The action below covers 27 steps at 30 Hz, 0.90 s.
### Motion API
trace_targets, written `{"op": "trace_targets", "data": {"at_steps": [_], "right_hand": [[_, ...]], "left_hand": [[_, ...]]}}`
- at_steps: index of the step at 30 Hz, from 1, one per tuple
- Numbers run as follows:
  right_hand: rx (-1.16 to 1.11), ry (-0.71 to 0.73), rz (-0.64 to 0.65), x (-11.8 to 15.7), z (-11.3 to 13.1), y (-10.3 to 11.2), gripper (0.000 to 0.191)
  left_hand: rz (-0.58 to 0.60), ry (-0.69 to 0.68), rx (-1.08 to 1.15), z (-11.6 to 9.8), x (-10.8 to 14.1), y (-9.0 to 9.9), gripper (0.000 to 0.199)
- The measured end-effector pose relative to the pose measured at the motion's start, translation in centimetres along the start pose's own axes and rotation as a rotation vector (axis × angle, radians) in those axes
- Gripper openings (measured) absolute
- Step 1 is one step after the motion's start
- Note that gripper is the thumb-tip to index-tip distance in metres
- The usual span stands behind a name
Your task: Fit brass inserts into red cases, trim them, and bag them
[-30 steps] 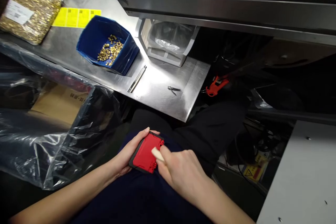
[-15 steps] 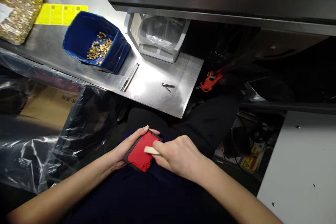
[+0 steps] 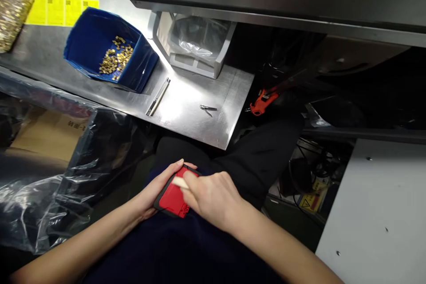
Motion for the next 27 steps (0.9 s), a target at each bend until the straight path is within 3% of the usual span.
{"op": "trace_targets", "data": {"at_steps": [2,7,9,12,15,17,19,22,25,27], "right_hand": [[-0.006,-0.064,0.003,0.3,0.3,0.1,0.019],[-0.111,-0.012,-0.036,0.8,0.1,1.3,0.020],[-0.222,-0.089,-0.160,-0.7,-0.9,3.0,0.025],[-0.316,-0.202,-0.329,-5.2,-2.0,6.6,0.029],[-0.228,-0.317,-0.334,-9.3,-2.1,9.6,0.038],[-0.105,-0.432,-0.336,-9.7,-2.9,10.5,0.043],[0.046,-0.549,-0.353,-8.1,-5.4,10.6,0.043],[0.278,-0.705,-0.344,-4.7,-12.8,10.1,0.039],[0.568,-0.632,-0.303,-3.8,-20.7,9.4,0.055],[0.663,-0.574,-0.255,-4.7,-24.3,9.1,0.057]], "left_hand": [[-0.018,0.019,0.035,0.0,0.0,0.1,0.047],[-0.027,-0.014,0.089,-0.8,0.0,0.1,0.050],[-0.045,-0.066,0.117,-1.3,0.0,0.3,0.049],[-0.078,-0.180,0.160,-1.9,0.2,1.0,0.049],[-0.060,-0.275,0.208,-2.0,0.6,2.4,0.050],[-0.029,-0.309,0.254,-1.9,0.7,3.3,0.052],[0.009,-0.326,0.301,-1.8,0.7,4.2,0.056],[0.056,-0.358,0.306,-1.4,0.3,5.1,0.059],[0.100,-0.372,0.281,-1.1,-0.2,5.4,0.062],[0.130,-0.367,0.278,-1.0,-0.6,5.3,0.064]]}}
Point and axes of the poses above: each hand's wrist, its own x-axis away from the middle knuckle, its own y-axis out of the back of the hand, z = x × y, the point moved 1 cm from there along -x, towards the middle knuckle, and after that the axes turned 14 degrees about z, right-handed, at the moved point
